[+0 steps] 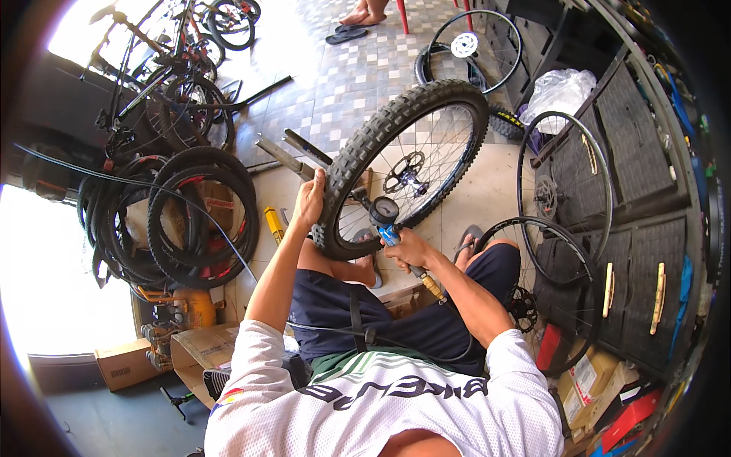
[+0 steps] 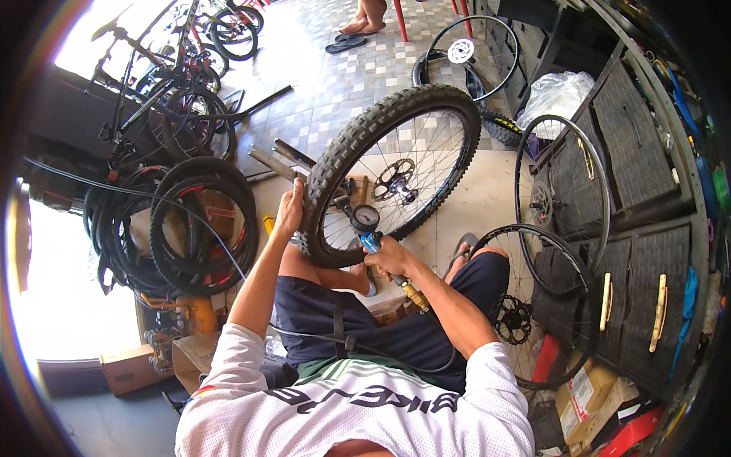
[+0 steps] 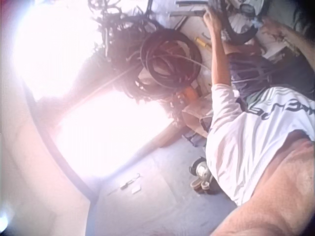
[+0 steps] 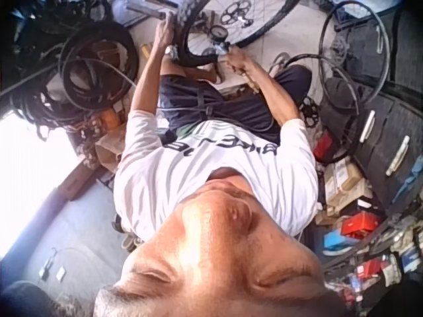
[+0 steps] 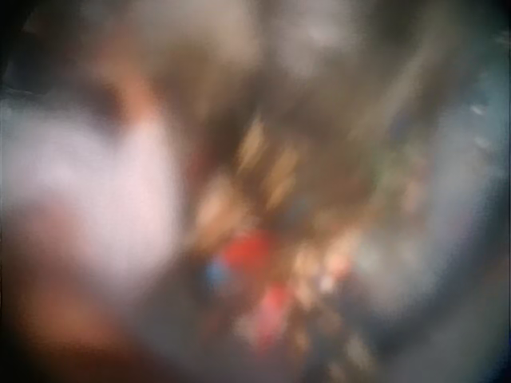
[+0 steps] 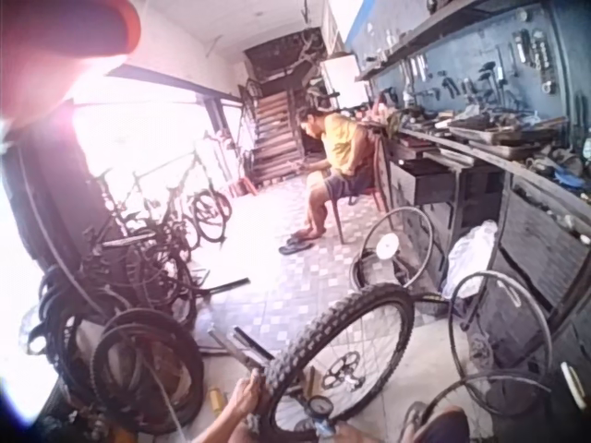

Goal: The person inflates a bicycle tire using a floor pump, then removes the tire from the rim to inspect the inner tube. They reseat the tire onto the rim and adjust the valve stem.

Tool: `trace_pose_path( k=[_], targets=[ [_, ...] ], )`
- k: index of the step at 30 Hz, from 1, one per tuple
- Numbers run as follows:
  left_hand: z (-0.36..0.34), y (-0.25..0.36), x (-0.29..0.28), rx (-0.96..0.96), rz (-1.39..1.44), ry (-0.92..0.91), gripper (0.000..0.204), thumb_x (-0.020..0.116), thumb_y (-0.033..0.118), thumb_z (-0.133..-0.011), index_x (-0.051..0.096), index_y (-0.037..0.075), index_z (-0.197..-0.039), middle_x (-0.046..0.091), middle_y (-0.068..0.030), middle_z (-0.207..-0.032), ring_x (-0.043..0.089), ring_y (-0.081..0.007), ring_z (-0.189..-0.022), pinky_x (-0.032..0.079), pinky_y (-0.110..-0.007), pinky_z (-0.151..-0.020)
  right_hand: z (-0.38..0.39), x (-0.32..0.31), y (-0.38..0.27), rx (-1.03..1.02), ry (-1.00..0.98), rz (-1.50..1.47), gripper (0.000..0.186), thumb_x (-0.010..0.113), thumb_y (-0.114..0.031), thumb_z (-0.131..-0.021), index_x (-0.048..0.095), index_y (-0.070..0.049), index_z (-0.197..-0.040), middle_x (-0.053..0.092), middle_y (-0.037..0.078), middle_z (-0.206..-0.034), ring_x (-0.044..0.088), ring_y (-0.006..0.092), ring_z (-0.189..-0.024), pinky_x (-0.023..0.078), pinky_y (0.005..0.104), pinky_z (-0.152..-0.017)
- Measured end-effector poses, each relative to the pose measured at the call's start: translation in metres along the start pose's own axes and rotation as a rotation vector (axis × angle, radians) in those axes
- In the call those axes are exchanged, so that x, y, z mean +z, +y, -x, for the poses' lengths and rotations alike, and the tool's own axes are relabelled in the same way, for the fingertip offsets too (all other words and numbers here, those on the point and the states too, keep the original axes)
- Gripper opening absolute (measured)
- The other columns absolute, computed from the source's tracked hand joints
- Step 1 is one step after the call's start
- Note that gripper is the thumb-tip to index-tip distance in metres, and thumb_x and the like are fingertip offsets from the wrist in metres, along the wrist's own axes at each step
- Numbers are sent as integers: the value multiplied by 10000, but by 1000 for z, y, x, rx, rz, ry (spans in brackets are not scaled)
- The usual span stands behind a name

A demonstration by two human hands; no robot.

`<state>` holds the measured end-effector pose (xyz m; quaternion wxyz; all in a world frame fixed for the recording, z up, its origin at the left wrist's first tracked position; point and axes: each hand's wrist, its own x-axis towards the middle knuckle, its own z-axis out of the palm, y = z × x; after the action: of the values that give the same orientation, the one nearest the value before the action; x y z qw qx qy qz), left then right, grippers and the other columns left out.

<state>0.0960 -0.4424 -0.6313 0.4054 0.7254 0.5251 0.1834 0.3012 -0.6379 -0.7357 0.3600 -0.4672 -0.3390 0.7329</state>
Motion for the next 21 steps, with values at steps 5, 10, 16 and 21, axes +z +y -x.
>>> trace_pose_path(
  k=[5, 10, 16, 21],
  targets=[
    [-7, -5, 12, 19, 100, 12, 834, 327, 675, -1056, 729, -21, -835, 647, -94, -680, 549, -163, -669, 463, -379, -718, 0, 3, -2, -11, 8, -11, 275, 681, -74, -846, 567, -11, -1089, 544, 32, -656, 512, 122, -442, 474, 332, -371],
    [-14, -13, 21, 68, 64, 88, 828, 289, 644, -1070, 705, -36, -846, 591, -98, -629, 520, -179, -634, 442, -394, -683, 3, 7, -8, -24, 7, -8, 290, 691, -80, -844, 570, -13, -1099, 545, 36, -651, 515, 127, -440, 475, 337, -369],
    [-17, -13, 30, 92, 39, 137, 838, 272, 646, -1069, 667, -34, -781, 551, -139, -585, 521, -235, -589, 436, -442, -678, 5, 7, -13, -19, 6, -25, 295, 703, -93, -850, 572, -17, -1103, 539, 37, -638, 516, 133, -439, 466, 339, -372],
    [-24, -31, 36, 133, 36, 195, 844, 256, 637, -1072, 649, -28, -732, 529, -133, -551, 488, -255, -541, 414, -458, -635, 5, 7, -12, -21, 0, 26, 291, 704, -95, -854, 576, -19, -1104, 524, 36, -614, 519, 140, -436, 450, 347, -368]
  ],
)
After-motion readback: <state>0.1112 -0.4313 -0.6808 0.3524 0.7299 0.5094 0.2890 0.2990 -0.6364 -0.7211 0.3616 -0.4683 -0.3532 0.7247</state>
